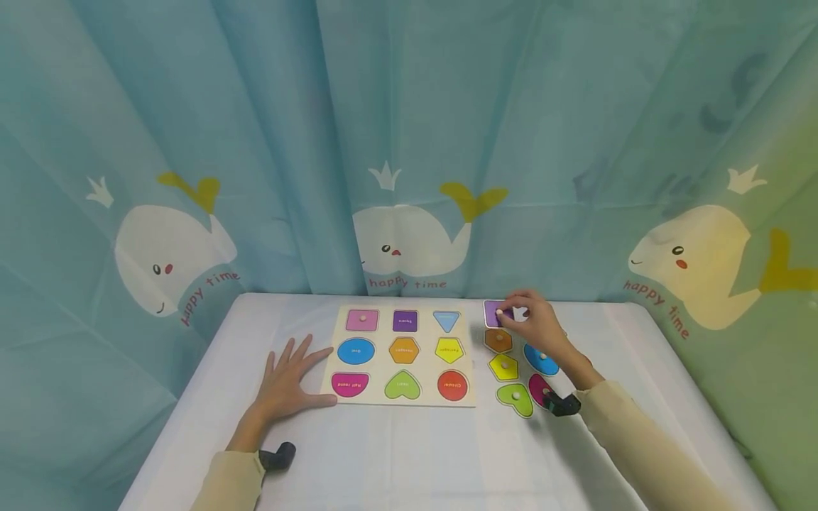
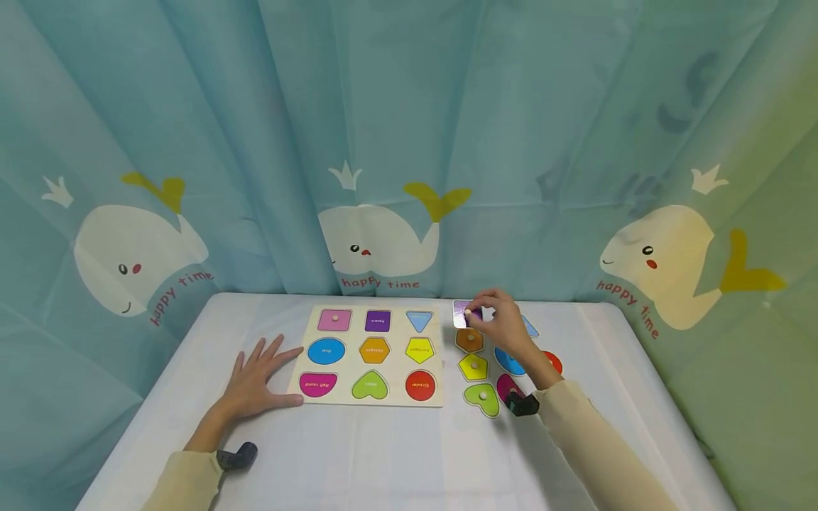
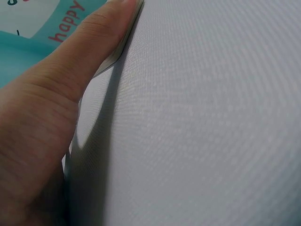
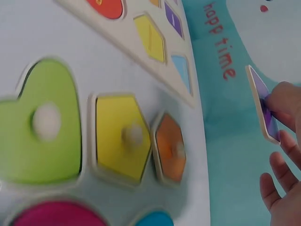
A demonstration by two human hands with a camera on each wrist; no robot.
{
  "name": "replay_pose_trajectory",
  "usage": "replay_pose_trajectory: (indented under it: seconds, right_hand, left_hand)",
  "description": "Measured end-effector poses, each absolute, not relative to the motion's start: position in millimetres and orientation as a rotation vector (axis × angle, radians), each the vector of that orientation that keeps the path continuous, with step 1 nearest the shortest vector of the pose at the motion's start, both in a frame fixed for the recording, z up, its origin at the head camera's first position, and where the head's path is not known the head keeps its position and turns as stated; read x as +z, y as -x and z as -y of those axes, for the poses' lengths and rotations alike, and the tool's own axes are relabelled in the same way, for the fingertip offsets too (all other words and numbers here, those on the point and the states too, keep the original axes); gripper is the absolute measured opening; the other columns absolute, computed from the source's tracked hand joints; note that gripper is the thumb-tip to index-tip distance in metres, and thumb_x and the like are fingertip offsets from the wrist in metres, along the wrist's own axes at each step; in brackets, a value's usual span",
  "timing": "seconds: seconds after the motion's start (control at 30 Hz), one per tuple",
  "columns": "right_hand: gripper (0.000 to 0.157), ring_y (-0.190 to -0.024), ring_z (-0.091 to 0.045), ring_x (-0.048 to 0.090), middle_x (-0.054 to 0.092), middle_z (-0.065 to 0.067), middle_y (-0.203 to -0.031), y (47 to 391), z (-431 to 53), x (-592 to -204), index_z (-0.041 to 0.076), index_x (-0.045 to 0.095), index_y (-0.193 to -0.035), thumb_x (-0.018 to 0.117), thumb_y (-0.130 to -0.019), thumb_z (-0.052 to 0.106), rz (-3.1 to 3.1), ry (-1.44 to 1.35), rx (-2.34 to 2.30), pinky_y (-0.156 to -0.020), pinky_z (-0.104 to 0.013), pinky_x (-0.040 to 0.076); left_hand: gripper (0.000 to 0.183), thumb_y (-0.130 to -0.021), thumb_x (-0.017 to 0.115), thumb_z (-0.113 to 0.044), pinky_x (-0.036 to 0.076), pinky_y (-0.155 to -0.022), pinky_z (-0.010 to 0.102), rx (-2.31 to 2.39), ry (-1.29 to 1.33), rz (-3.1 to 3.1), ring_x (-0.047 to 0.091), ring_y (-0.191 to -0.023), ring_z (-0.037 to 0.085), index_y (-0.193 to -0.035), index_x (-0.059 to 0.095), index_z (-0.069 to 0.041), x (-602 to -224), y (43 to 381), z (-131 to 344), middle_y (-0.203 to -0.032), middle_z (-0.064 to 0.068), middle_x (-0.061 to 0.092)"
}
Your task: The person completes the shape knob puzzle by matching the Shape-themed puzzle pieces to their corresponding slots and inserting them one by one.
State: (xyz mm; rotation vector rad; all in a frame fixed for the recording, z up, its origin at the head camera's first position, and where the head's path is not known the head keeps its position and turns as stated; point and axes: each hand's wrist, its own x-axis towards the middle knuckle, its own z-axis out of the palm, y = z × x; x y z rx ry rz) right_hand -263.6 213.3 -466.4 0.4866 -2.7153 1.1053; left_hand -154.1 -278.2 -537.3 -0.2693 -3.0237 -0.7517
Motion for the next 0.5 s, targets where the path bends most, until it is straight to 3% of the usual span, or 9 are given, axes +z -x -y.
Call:
replay_pose_trajectory:
  seconds: [0.5]
  right_hand:
    - [0.015,-0.114,-0.036,0.056,0.063,-0.017,-0.121,285,-136,-479,0.003,0.079,-0.102,0.079,-0.089,0.009,2.672,-0.57,1.288,-0.094,-0.053,0.051]
  left_hand:
    - [0.096,-0.068,0.084,-0.065,0.002,-0.112,0.08,-0.735,0.288,3.001,0.013,-0.151,0.055,-0.149,0.055,-0.022,-538,153,277,-0.164,0.023,0.03]
